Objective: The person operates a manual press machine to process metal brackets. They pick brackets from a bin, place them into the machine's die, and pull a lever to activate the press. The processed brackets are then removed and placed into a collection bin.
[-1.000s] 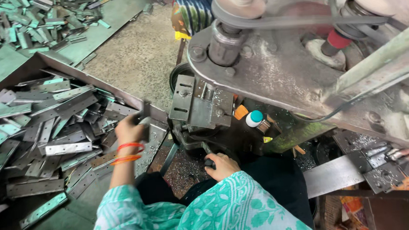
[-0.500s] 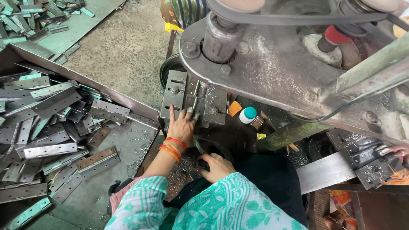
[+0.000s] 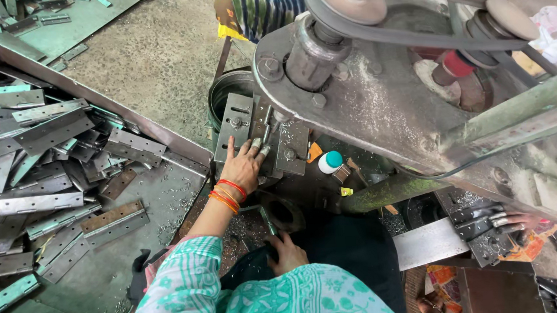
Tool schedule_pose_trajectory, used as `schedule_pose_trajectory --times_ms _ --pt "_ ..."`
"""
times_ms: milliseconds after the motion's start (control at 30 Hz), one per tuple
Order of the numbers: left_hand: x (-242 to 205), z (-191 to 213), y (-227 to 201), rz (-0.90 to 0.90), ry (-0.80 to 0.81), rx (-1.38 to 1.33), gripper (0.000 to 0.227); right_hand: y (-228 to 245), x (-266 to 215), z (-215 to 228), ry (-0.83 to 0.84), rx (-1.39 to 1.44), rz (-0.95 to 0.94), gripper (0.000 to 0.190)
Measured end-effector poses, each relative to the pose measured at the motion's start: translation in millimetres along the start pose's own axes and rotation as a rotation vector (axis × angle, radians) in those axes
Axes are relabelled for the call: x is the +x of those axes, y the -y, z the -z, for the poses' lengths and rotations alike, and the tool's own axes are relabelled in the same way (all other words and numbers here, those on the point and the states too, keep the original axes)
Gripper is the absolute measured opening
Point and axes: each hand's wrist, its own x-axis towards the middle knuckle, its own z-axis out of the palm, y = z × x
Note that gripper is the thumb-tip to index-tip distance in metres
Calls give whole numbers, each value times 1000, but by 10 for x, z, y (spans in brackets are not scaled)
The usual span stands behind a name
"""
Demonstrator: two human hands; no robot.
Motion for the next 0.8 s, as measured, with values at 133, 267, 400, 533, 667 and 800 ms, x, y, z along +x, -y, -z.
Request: schedule_pose_trajectory --times_ms 133,267,400,533,667,800 --pt "-133 17 -23 66 62 83 45 -108 -41 -119 -5 39 37 60" --pt "-157 -27 -108 136 61 58 37 -78 -45 -48 0 52 45 54" --pt "-179 -162 -208 163 -98 73 45 31 -123 43 -17 26 70 56" --pt "-90 -259 -181 217 -82 57 41 164 59 363 -1 -95 55 59" --pt "52 -356 -186 272 -79 27 37 155 216 586 -7 -142 133 50" --pt "228 -350 -141 289 -127 10 37 90 205 351 -23 -130 33 52"
